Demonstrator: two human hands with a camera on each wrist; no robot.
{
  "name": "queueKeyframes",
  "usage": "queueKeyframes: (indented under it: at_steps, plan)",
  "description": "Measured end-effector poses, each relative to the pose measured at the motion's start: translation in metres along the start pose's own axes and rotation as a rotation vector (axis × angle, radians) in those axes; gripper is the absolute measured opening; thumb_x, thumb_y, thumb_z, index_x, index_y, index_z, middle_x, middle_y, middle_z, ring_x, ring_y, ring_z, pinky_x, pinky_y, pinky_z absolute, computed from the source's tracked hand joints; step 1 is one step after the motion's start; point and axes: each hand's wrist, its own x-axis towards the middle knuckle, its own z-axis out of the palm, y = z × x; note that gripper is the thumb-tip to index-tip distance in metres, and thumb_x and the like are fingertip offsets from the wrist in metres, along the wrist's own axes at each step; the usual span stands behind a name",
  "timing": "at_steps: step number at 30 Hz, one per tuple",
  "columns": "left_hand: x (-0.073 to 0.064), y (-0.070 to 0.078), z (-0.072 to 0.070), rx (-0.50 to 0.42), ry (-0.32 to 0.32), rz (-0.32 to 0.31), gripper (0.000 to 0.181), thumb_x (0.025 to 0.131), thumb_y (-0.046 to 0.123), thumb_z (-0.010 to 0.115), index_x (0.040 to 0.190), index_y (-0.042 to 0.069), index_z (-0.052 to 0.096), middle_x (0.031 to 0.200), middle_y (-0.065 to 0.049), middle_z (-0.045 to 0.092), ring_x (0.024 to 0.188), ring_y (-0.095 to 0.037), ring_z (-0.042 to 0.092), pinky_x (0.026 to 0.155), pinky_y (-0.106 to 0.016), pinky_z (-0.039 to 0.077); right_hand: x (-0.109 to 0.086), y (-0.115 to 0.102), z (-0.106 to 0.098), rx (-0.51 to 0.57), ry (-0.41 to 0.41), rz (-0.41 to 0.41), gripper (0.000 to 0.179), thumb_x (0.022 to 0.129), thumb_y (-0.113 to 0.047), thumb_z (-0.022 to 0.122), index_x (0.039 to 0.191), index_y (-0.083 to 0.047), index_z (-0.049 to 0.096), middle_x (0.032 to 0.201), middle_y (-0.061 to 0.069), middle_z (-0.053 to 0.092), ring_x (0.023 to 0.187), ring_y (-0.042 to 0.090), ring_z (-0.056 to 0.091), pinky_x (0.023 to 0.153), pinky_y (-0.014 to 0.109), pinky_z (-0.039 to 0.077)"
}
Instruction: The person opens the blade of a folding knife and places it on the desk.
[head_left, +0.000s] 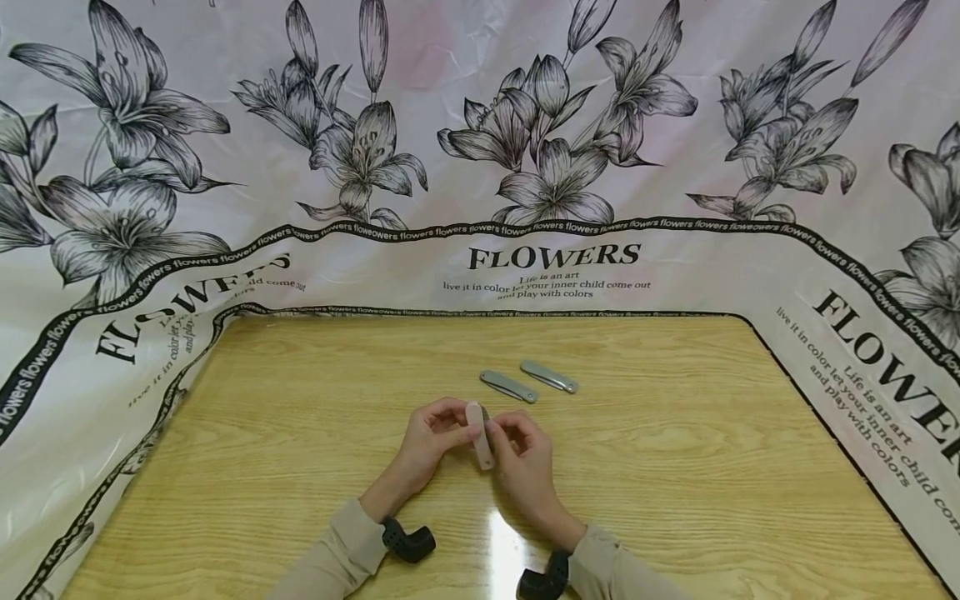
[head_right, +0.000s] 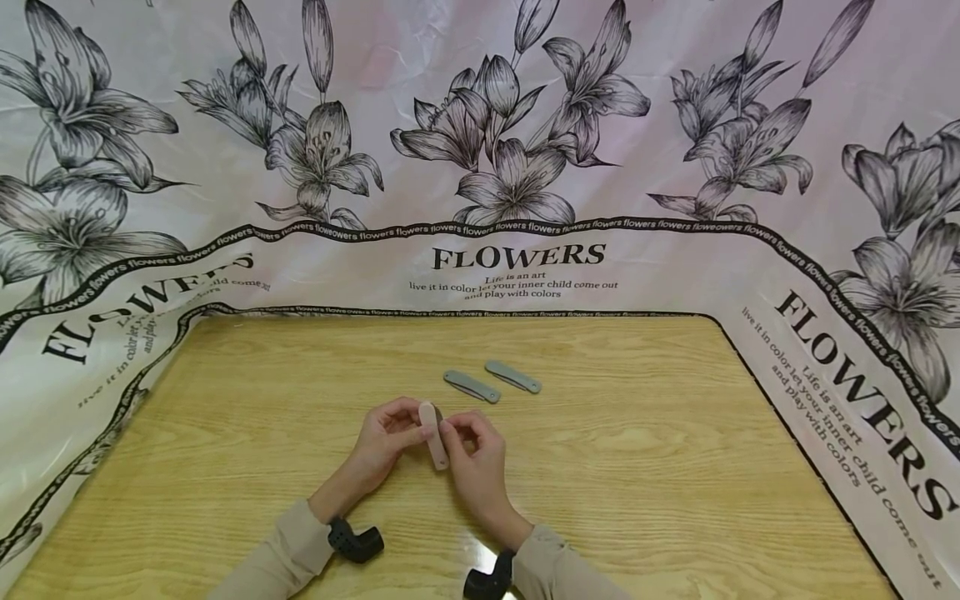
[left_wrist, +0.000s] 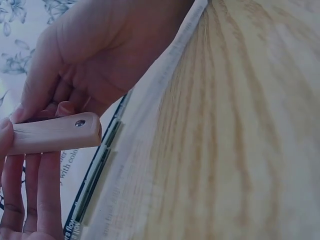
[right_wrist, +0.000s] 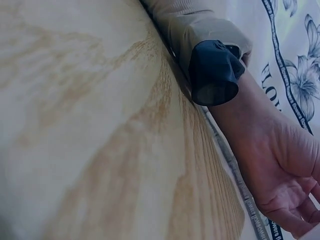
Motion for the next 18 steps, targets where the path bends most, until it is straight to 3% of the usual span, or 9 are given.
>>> queueKeyframes:
  at_steps: [5,9,14,18]
  plan:
    - [0.0,-0.001,0.0,-0.032,0.02,0.008,0.02,0.087,0.0,0.075,0.105,0.004,0.069,0.092,-0.004,0.065,0.084,-0.014,0.062,0.073,-0.028,0.058,-0.001,0.022,-0.002,-0.015,0.067,0.034,0.006,0.094,0.007,0.062,0.092,0.003,0.066,0.089,0.013,0.065,0.077,0.013,0.057,0.063,0.018,0.047]
    - [0.001,-0.002,-0.002,-0.081,0.03,0.025,0.019,0.087,0.002,0.076,0.104,0.008,0.07,0.092,-0.006,0.064,0.083,-0.014,0.062,0.072,-0.029,0.058,-0.001,0.023,-0.002,-0.01,0.098,0.017,0.005,0.097,0.001,0.061,0.093,0.002,0.065,0.091,0.011,0.064,0.081,0.012,0.058,0.068,0.018,0.048]
    - [-0.001,-0.002,-0.003,-0.066,-0.009,0.026,0.02,0.085,0.003,0.078,0.103,0.007,0.071,0.09,-0.006,0.065,0.081,-0.013,0.063,0.072,-0.027,0.058,-0.002,0.023,-0.002,0.036,0.075,-0.019,0.006,0.098,0.001,0.059,0.098,0.005,0.064,0.096,0.018,0.064,0.085,0.012,0.059,0.071,0.018,0.05]
    - [-0.002,-0.002,-0.002,-0.022,-0.066,0.037,0.021,0.085,-0.002,0.075,0.106,-0.001,0.069,0.091,-0.005,0.066,0.082,-0.014,0.063,0.073,-0.026,0.056,-0.004,0.022,-0.001,0.067,0.031,-0.034,0.006,0.096,0.006,0.06,0.1,0.006,0.064,0.097,0.018,0.065,0.086,0.012,0.061,0.07,0.019,0.051]
